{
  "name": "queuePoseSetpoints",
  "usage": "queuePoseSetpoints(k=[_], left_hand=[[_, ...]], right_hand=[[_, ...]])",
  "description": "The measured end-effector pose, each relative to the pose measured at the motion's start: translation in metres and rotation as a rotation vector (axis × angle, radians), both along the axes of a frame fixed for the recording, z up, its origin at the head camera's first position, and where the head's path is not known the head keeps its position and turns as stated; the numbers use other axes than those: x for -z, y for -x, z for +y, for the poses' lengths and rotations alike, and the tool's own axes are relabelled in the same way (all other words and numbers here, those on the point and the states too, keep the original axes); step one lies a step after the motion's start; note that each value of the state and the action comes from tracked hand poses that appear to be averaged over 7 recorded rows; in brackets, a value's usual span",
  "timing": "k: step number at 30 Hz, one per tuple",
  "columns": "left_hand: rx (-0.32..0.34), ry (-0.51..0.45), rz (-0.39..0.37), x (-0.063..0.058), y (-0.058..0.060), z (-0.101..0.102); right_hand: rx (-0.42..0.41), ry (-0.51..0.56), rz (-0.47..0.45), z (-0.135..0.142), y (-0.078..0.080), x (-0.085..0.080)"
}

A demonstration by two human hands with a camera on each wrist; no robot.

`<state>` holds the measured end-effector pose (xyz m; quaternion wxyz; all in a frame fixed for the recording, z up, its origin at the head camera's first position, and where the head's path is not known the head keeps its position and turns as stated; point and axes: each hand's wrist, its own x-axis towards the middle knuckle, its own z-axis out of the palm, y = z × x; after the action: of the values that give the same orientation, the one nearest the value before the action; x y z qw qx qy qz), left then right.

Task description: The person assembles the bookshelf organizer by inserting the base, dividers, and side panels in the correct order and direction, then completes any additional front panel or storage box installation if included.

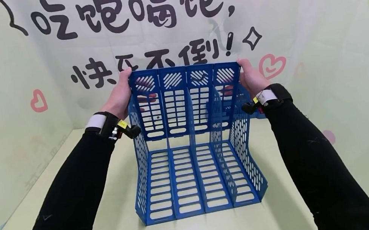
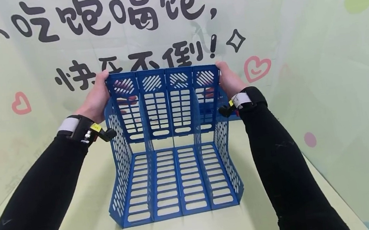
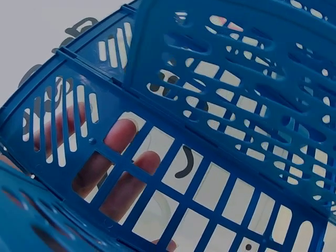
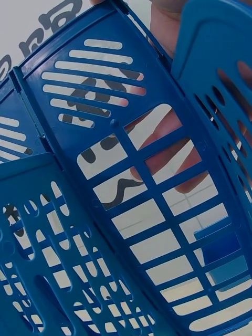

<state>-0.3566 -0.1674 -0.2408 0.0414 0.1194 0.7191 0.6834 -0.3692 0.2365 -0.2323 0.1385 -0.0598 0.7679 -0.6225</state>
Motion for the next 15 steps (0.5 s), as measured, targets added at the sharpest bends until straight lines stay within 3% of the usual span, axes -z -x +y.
queuePoseSetpoints(k=[8, 12, 15], left_hand=[[-0.022, 0.043, -0.037, 0.003, 0.0, -0.003], [0.051, 0.044, -0.016, 0.002, 0.003, -0.002], [0.066, 0.044, -0.02, 0.001, 0.005, -0.002]], right_hand=[[-0.028, -0.079, 0.028, 0.003, 0.007, 0.003], [-0.012, -0.112, 0.047, 0.008, 0.009, 0.007], [0.004, -0.134, 0.058, 0.011, 0.011, 0.008]])
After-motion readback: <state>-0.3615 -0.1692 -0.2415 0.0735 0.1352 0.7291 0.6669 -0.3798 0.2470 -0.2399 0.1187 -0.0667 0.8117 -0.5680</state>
